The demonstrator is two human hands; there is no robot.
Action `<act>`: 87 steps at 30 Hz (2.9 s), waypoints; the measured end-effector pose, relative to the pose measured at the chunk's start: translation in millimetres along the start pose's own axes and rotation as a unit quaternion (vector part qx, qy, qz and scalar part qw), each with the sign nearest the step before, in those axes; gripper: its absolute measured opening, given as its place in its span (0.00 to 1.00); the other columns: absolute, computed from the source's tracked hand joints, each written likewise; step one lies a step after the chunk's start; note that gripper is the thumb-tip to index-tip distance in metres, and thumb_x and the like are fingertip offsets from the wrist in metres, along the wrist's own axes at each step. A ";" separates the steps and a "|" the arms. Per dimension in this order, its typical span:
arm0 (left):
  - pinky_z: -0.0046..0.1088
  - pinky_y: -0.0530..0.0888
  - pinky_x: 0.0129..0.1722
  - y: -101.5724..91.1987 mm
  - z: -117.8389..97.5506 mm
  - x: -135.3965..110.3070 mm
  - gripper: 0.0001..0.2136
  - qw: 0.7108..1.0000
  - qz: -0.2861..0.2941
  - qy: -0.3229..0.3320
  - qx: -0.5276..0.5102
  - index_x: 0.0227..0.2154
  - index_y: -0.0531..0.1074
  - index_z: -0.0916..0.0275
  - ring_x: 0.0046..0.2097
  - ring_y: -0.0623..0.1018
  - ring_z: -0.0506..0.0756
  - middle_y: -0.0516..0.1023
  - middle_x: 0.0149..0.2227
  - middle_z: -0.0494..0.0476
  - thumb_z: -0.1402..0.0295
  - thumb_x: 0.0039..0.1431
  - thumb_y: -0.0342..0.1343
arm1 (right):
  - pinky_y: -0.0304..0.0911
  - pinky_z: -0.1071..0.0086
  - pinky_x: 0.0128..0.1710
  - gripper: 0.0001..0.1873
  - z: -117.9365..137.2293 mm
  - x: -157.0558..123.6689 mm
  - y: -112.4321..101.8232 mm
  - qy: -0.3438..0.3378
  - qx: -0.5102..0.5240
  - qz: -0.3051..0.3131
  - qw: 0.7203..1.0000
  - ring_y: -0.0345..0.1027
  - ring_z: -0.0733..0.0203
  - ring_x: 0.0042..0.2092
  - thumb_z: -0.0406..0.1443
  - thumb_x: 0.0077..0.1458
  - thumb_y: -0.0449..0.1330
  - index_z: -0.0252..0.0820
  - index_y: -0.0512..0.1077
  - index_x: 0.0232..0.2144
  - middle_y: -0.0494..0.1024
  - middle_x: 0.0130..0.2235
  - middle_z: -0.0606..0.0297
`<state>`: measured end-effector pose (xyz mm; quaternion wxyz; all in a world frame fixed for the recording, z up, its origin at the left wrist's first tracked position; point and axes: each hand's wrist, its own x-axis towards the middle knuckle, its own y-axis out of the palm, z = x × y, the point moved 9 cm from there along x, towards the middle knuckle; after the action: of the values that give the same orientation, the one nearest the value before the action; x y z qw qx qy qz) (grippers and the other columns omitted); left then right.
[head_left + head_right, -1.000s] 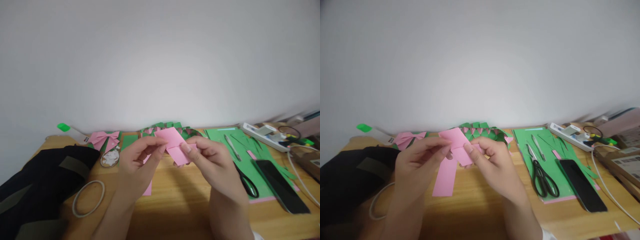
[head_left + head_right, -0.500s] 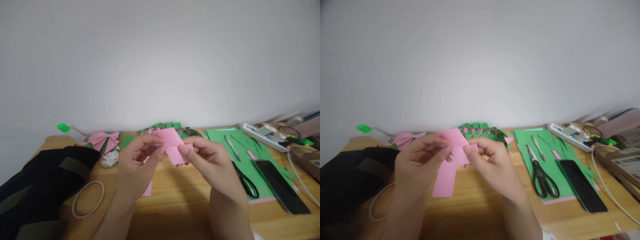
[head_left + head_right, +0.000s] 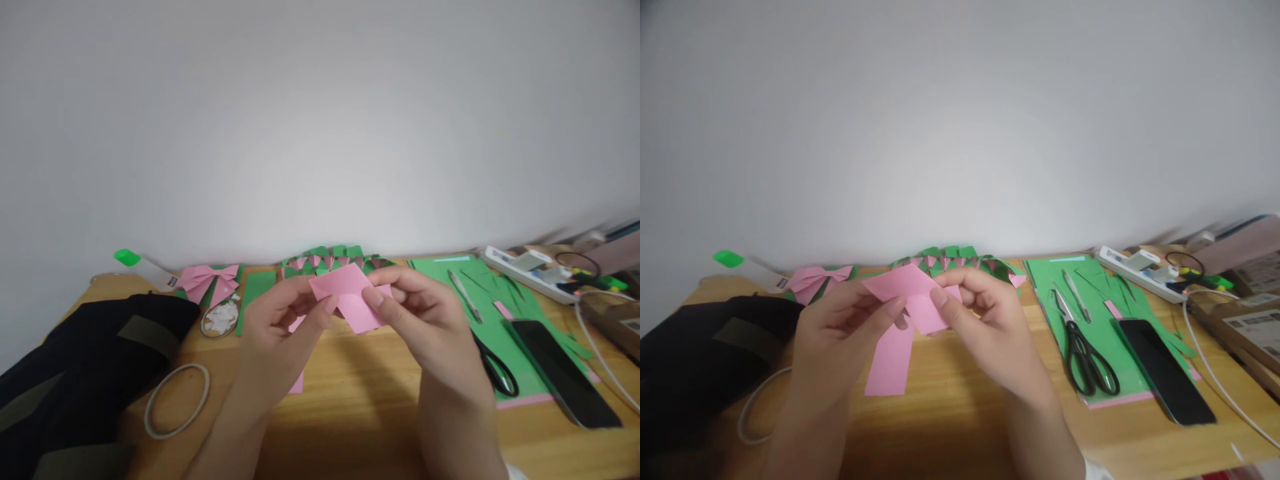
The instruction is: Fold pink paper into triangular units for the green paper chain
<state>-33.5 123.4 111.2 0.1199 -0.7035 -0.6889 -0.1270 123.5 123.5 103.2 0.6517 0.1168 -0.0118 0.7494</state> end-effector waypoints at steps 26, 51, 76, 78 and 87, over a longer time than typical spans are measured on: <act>0.29 0.72 0.33 7.7 -9.6 -3.1 0.13 0.997 0.074 0.020 -0.032 0.30 0.83 0.54 0.33 0.77 0.54 0.80 0.29 0.52 0.76 0.57 0.55 | 0.63 0.77 0.27 0.17 14.0 -6.6 -2.2 -0.070 -0.078 -0.004 0.995 0.68 0.69 0.28 0.25 0.56 0.56 0.51 0.81 0.31 0.79 0.28 0.72; 0.22 0.69 0.24 6.2 -6.9 -1.9 0.08 0.987 0.019 0.049 0.154 0.21 0.76 0.60 0.24 0.75 0.48 0.78 0.21 0.46 0.73 0.53 0.64 | 0.63 0.71 0.32 0.07 24.9 -8.1 6.8 -0.136 -0.168 -0.010 0.976 0.69 0.67 0.31 0.30 0.57 0.64 0.44 0.77 0.28 0.78 0.27 0.70; 0.23 0.65 0.24 35.4 35.7 7.7 0.14 0.977 0.155 -0.075 0.128 0.19 0.68 0.62 0.24 0.69 0.49 0.69 0.20 0.48 0.62 0.58 0.56 | 0.54 0.73 0.24 0.22 -10.7 7.4 -15.1 0.028 -0.162 0.020 0.986 0.59 0.69 0.23 0.44 0.58 0.59 0.38 0.68 0.17 0.67 0.19 0.71; 0.23 0.64 0.24 40.2 47.6 5.5 0.17 0.970 0.177 -0.088 0.140 0.17 0.64 0.61 0.23 0.67 0.49 0.65 0.18 0.47 0.60 0.58 0.55 | 0.56 0.74 0.23 0.21 -26.5 2.3 -23.0 0.053 -0.162 0.029 0.985 0.61 0.69 0.22 0.46 0.55 0.62 0.38 0.69 0.18 0.68 0.18 0.71; 0.36 0.72 0.47 41.7 97.1 -66.6 0.20 0.933 0.235 -0.192 0.193 0.45 0.75 0.59 0.48 0.78 0.62 0.81 0.46 0.58 0.65 0.46 0.66 | 0.61 0.72 0.22 0.18 -113.4 -42.8 -38.4 0.132 -0.153 -0.017 0.979 0.65 0.66 0.21 0.48 0.49 0.64 0.38 0.76 0.25 0.76 0.20 0.65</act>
<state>8.2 93.3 -2.6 0.1449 -0.8195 -0.5252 0.1776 148.3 106.8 -20.4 0.6706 -0.0840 -0.0384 0.7361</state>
